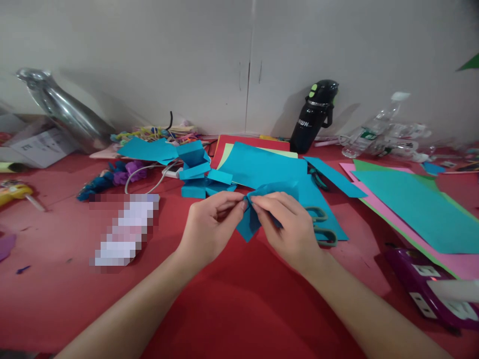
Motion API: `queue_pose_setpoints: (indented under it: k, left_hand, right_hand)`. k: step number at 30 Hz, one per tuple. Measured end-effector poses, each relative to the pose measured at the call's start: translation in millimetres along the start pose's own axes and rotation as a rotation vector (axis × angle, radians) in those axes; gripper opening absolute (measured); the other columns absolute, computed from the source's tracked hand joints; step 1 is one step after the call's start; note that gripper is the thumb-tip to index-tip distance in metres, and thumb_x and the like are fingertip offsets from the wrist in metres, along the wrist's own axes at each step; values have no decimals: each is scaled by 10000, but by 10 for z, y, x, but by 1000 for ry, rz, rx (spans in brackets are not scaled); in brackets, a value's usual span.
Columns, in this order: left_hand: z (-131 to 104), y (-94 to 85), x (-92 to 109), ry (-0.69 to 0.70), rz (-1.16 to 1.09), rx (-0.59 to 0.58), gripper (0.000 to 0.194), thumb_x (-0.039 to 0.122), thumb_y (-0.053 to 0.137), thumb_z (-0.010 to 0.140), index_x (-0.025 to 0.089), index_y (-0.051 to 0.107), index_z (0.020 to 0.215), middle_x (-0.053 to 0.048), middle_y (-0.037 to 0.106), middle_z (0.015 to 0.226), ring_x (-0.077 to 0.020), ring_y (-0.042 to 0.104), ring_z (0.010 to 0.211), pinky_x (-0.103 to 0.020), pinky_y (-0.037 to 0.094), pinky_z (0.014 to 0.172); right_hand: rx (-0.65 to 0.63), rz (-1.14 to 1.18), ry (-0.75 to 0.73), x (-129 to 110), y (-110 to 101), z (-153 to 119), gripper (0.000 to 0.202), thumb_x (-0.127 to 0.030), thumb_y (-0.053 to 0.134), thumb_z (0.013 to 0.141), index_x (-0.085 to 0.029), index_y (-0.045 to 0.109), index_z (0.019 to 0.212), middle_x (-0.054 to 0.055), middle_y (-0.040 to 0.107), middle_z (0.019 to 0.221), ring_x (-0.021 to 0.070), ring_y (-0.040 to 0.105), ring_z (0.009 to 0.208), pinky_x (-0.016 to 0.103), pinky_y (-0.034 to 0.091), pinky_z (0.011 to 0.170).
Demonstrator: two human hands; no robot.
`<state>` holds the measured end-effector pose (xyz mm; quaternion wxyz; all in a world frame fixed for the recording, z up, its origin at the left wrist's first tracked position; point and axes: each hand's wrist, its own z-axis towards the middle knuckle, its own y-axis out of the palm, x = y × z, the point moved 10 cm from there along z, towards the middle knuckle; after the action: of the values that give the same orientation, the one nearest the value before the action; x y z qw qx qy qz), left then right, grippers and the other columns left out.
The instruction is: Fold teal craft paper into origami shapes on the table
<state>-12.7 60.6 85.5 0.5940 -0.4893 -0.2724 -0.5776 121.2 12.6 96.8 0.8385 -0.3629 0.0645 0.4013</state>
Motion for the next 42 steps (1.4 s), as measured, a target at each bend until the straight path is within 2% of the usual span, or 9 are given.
queue_pose_setpoints:
  k: [4,11,18,42]
  left_hand:
    - [2,4,-39,-35,-27,-4,83,174,692,880,190,735,949,14,796,846,-147,766,793,-163,613,655]
    - [-3,18,-42,-29,-10,-9,70,171,688,881,200,726,933,25,787,817,-133,756,762,-152,598,636]
    - [-11,54,-58,-31,-57,-54,86,168,674,896,212,723,950,24,780,841,-128,744,774,-161,595,657]
    - [-47,57,-25,-10,-121,-80,142,165,679,894,212,733,1017,-6,785,948,-161,754,879,-209,630,760]
  right_hand:
    - [2,-6,-11,-24,-7,-2,253,-127,584,961,-212,628,1195,68,722,1059,216,660,958,390,519,833]
    - [-64,17,40,-18,19,36,131,-163,554,973,-196,618,1083,63,695,1004,215,631,934,397,503,823]
    - [-126,47,58,-13,51,55,107,-179,519,988,-187,601,1057,73,671,1032,222,604,968,404,492,842]
    - [-106,118,85,3,43,38,49,-211,536,994,-199,572,1026,67,653,1008,210,596,952,385,484,839]
